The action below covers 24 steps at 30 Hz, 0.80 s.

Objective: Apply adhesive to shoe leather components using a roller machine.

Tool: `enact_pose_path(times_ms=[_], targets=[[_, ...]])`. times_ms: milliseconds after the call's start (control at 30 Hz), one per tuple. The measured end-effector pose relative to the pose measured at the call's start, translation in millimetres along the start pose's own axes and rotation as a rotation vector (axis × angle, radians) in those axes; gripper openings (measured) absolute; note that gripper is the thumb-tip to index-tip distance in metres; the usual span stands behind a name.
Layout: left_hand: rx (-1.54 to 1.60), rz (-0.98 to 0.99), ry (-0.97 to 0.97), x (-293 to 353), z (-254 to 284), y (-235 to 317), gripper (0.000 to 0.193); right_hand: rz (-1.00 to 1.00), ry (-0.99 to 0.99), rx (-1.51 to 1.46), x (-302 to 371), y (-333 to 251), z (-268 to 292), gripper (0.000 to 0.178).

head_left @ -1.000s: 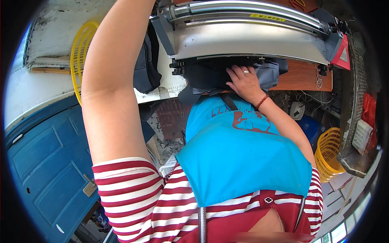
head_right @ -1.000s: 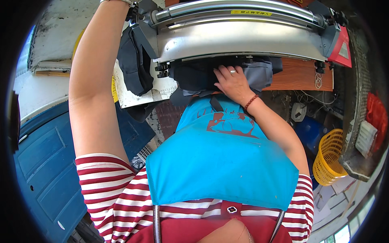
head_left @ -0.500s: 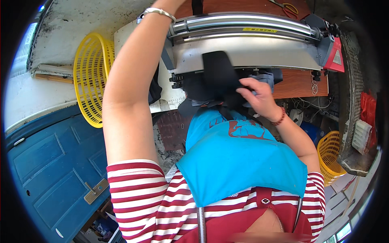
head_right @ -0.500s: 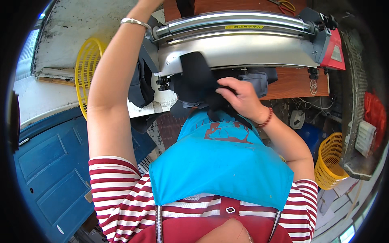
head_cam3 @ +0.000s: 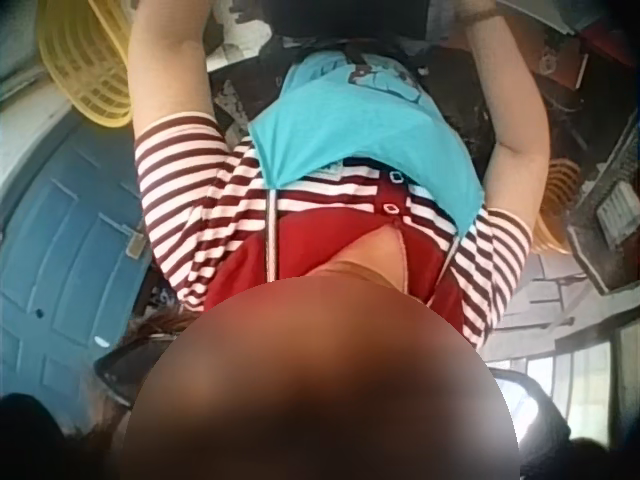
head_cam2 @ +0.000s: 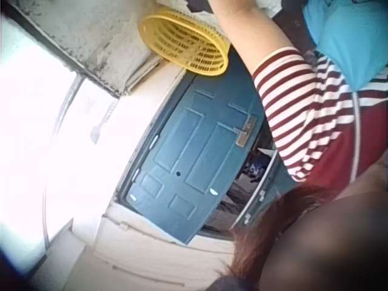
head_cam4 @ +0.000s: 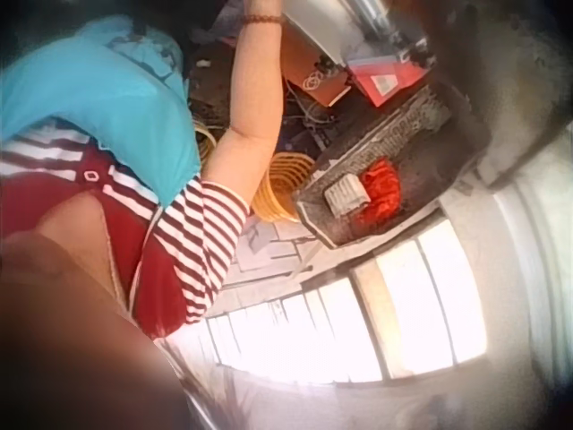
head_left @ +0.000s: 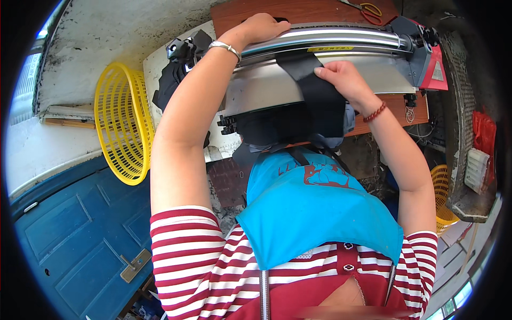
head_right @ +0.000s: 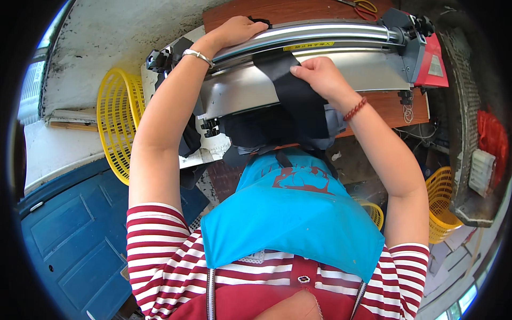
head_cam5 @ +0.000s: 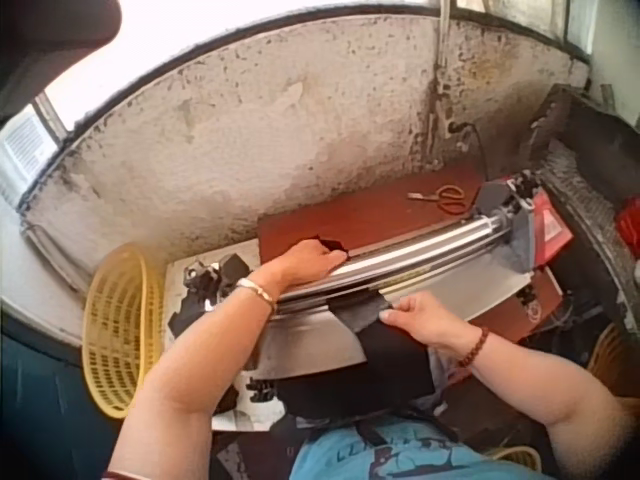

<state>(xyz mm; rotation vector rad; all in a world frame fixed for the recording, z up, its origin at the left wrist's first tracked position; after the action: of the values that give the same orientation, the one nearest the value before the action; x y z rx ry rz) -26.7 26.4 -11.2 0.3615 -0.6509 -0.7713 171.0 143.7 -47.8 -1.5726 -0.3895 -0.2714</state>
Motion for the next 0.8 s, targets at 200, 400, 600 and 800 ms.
enact_pose_path(times_ms=[200, 400, 600, 800], targets=[[0.378, 0.248, 0.026, -14, 19, -28, 0.026, 0.273, 0.304, 0.872, 35, -49, 22, 0.022], [0.33, 0.069, 0.352, 2, 66, -19, 0.029, 0.805, 0.022, 0.931, 76, -6, -94, 0.012], [0.265, 0.002, 0.588, 30, 137, 7, 0.027, 0.743, -0.011, 1.226, 16, 68, -158, 0.024], [0.376, -0.129, 0.71, 83, 172, 21, 0.012, 0.844, -0.065, 1.449, 3, 91, -174, 0.031]])
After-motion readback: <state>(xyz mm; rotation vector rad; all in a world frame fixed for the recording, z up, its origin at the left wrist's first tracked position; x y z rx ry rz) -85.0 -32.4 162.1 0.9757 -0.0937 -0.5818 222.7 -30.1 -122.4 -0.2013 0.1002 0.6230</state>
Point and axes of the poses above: each hand's wrist, its own x-axis away from the middle knuckle, its own z-axis out of the back of the hand, y = z × x, the point moved 8 cm from there along -x, towards the middle knuckle, and after that the axes turned 9 degrees about -y, right-handed, at the moved point
